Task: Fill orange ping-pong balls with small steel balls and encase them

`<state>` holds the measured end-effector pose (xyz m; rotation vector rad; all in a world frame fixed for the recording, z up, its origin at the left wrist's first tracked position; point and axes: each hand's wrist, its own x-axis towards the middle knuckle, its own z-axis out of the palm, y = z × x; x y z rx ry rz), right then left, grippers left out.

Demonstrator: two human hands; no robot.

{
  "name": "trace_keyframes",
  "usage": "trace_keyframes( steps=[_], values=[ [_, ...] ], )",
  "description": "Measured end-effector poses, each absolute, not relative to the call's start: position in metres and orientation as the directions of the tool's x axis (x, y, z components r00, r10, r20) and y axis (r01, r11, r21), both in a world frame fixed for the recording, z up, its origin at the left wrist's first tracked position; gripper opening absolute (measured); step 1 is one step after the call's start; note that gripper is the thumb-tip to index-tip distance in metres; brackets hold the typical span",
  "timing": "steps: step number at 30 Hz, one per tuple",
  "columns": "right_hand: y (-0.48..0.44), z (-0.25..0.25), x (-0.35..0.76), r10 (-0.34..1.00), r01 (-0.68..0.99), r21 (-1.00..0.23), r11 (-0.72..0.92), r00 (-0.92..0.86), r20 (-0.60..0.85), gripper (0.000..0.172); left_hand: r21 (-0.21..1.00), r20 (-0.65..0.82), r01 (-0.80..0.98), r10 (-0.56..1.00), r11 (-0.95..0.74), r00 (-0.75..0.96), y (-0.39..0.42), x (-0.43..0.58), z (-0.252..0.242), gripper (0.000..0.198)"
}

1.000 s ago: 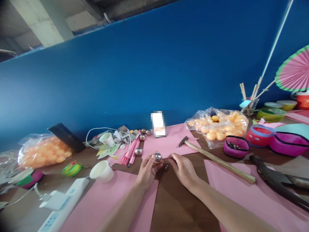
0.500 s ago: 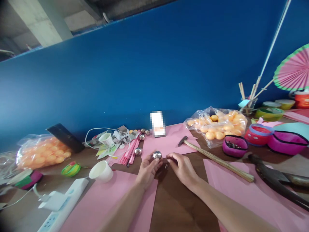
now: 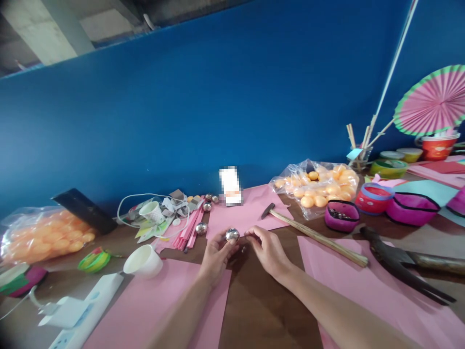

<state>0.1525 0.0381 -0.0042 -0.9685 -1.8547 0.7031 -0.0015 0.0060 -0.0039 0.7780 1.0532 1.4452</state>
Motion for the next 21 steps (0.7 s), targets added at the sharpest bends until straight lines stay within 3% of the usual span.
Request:
trace_keyframes(
  steps=[6,13,21],
  values=[
    [0.0389,-0.0066,0.1522,0.845,0.314,-0.79,0.526,-0.298,0.444,0.013,0.919,-0.104,-0.392,0.983,0.038,-0.15,0.0048,-0.002,-0.0033,0.041],
    [0.0388,-0.0066,0.1528,0.845,0.334,-0.782,0.527,-0.303,0.44,0.012,0.93,-0.048,-0.367,0.991,-0.001,-0.123,0.0033,-0.0002,-0.0004,0.047],
    [0.0405,-0.0098,0.1523,0.845,0.334,-0.779,0.53,-0.283,0.453,0.013,0.948,0.036,-0.311,0.993,-0.07,-0.114,0.0057,-0.0029,-0.0033,0.039]
  ],
)
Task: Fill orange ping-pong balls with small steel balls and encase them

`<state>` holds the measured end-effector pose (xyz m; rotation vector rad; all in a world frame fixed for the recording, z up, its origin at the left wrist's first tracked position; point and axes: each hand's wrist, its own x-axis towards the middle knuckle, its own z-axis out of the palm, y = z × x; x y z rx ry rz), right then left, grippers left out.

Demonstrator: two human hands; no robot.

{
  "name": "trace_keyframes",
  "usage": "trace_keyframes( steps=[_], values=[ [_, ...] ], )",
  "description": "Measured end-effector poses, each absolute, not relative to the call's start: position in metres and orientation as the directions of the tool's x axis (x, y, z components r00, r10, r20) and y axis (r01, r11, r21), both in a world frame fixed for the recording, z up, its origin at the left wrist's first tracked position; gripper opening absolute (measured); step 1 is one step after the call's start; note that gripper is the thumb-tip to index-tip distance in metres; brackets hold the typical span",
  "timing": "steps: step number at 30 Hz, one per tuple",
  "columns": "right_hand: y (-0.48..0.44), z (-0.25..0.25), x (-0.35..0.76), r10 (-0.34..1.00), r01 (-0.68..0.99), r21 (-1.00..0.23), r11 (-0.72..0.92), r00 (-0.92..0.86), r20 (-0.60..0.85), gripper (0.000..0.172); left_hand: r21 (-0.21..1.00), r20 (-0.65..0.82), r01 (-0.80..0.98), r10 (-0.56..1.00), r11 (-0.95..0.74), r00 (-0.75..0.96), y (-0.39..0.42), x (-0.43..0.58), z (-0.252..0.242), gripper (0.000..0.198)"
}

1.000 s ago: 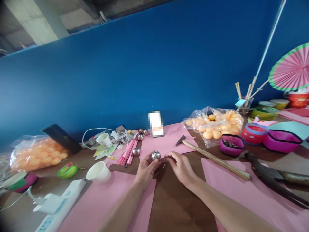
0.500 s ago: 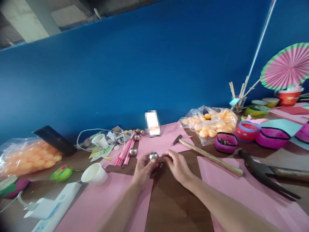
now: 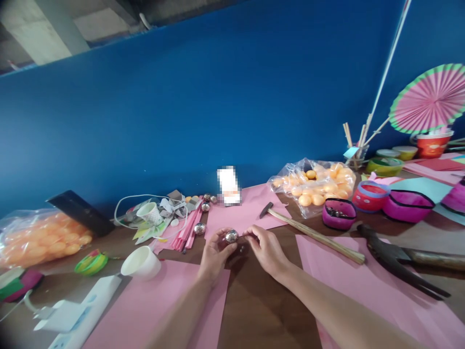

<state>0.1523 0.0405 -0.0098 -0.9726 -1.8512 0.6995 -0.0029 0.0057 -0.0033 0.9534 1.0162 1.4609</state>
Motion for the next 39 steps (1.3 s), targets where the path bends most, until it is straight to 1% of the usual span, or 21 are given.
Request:
trace_keyframes(
  steps=[3,8,11,18,23,28,30,34,36,39],
  values=[
    [0.039,-0.008,0.152,0.847,0.332,-0.784,0.525,-0.294,0.443,0.012,0.955,0.033,-0.289,0.992,-0.068,-0.126,0.006,-0.003,-0.005,0.037],
    [0.038,-0.006,0.152,0.847,0.324,-0.79,0.521,-0.311,0.431,0.012,0.971,0.051,-0.224,0.985,-0.088,-0.165,0.006,-0.002,-0.009,0.047],
    [0.039,-0.007,0.152,0.848,0.321,-0.792,0.52,-0.305,0.433,0.012,0.981,0.03,-0.188,0.989,-0.058,-0.148,0.006,-0.002,-0.01,0.044],
    [0.038,-0.005,0.153,0.849,0.322,-0.795,0.513,-0.326,0.416,0.012,0.987,0.03,-0.15,0.982,-0.059,-0.184,0.005,-0.002,-0.007,0.042],
    [0.037,-0.004,0.153,0.841,0.304,-0.795,0.525,-0.33,0.429,0.013,0.984,0.106,-0.121,0.974,-0.132,-0.202,0.006,-0.001,-0.01,0.041],
    [0.037,-0.003,0.153,0.841,0.288,-0.803,0.521,-0.331,0.427,0.013,0.986,0.108,-0.112,0.985,-0.124,-0.137,0.005,-0.001,-0.012,0.04],
    [0.037,-0.003,0.153,0.839,0.286,-0.802,0.524,-0.334,0.43,0.013,0.987,0.122,-0.088,0.983,-0.135,-0.136,0.005,-0.001,-0.013,0.044],
    [0.038,-0.005,0.152,0.838,0.296,-0.792,0.534,-0.313,0.447,0.013,0.986,0.099,-0.117,0.979,-0.121,-0.178,0.006,-0.002,-0.014,0.055],
    [0.039,-0.006,0.152,0.84,0.297,-0.794,0.53,-0.314,0.443,0.014,0.984,0.08,-0.14,0.98,-0.107,-0.181,0.006,-0.002,-0.014,0.053],
    [0.039,-0.005,0.152,0.841,0.305,-0.793,0.527,-0.323,0.434,0.015,0.976,0.065,-0.194,0.982,-0.099,-0.176,0.006,-0.003,-0.012,0.044]
  ],
)
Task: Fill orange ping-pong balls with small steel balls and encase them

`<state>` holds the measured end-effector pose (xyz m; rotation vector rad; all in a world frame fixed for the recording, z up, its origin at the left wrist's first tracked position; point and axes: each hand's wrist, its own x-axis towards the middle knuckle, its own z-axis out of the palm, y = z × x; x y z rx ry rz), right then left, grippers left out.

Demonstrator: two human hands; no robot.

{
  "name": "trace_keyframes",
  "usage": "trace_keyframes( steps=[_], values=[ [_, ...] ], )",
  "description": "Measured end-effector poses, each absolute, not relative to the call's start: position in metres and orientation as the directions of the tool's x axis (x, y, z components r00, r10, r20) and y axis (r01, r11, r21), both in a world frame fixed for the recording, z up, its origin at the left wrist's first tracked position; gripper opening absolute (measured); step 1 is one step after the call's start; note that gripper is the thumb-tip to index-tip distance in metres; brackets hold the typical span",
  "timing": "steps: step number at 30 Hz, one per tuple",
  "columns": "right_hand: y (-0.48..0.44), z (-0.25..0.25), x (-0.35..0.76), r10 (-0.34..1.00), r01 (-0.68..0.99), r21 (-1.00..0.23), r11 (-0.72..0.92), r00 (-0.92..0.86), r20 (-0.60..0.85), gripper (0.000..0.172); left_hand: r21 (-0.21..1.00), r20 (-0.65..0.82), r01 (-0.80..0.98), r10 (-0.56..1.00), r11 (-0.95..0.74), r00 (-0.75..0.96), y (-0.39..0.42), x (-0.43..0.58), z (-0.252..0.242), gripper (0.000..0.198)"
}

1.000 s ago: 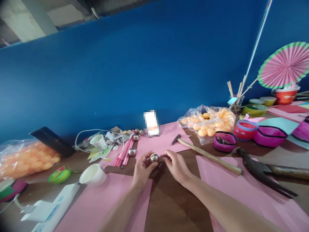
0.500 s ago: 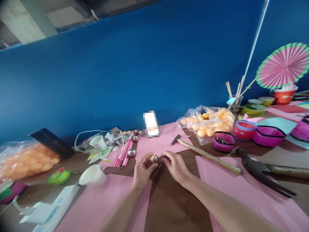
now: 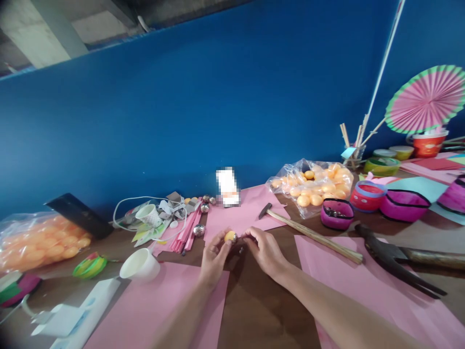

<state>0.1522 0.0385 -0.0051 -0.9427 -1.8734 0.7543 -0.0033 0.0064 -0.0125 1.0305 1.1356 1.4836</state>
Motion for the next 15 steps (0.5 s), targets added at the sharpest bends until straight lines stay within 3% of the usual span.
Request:
trace_keyframes(
  steps=[4,10,15],
  values=[
    [0.038,-0.0036,0.1524,0.84,0.321,-0.784,0.531,-0.318,0.439,0.014,0.959,0.033,-0.271,0.982,-0.083,-0.184,0.0064,-0.0046,-0.011,0.04],
    [0.0379,-0.0049,0.1522,0.845,0.313,-0.793,0.523,-0.308,0.436,0.012,0.979,0.085,-0.166,0.977,-0.119,-0.196,0.0048,-0.0032,-0.0057,0.048],
    [0.0381,-0.0054,0.1516,0.849,0.298,-0.805,0.513,-0.317,0.424,0.013,0.985,0.123,-0.091,0.971,-0.144,-0.206,0.0054,-0.0035,-0.0048,0.039]
  ],
)
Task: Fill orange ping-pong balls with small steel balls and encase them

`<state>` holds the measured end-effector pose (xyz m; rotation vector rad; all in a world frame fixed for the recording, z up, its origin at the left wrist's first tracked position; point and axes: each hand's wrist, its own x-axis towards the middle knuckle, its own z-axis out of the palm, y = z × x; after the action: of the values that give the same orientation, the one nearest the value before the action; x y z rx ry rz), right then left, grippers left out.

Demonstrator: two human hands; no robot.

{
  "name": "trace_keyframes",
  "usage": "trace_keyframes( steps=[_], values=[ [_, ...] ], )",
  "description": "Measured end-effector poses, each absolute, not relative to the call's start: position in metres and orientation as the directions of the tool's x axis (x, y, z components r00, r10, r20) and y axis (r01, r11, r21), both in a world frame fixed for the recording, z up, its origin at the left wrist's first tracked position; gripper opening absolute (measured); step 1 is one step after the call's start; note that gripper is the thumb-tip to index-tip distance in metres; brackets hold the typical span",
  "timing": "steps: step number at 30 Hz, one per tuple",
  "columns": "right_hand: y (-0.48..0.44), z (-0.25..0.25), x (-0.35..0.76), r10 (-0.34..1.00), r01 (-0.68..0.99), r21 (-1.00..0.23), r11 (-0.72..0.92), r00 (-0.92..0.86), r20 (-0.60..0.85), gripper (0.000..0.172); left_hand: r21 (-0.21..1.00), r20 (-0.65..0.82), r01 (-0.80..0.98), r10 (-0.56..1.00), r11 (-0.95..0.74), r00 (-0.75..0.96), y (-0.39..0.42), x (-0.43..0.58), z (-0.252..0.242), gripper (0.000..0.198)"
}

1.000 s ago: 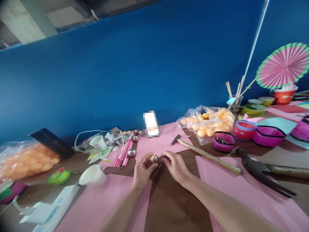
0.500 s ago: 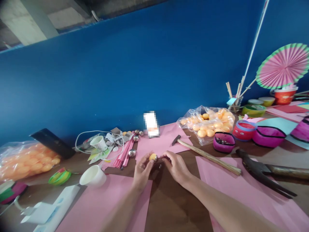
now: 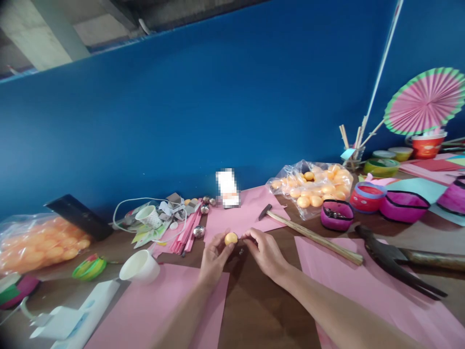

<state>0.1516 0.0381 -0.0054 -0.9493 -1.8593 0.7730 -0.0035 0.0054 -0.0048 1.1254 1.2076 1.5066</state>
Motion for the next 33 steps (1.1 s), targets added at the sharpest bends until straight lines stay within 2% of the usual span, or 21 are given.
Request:
trace_keyframes(
  steps=[18,26,33],
  values=[
    [0.0361,-0.0007,0.1516,0.846,0.295,-0.805,0.514,-0.331,0.419,0.012,0.992,0.117,-0.034,0.986,-0.122,-0.114,0.0059,-0.0044,-0.0067,0.031],
    [0.0379,-0.0053,0.1517,0.842,0.32,-0.787,0.527,-0.321,0.434,0.011,0.991,0.059,-0.107,0.983,-0.078,-0.175,0.0072,-0.0039,-0.009,0.032],
    [0.0398,-0.01,0.1512,0.839,0.335,-0.776,0.535,-0.318,0.441,0.009,0.983,0.065,-0.155,0.977,-0.098,-0.204,0.0094,-0.0067,-0.0132,0.046]
  ],
)
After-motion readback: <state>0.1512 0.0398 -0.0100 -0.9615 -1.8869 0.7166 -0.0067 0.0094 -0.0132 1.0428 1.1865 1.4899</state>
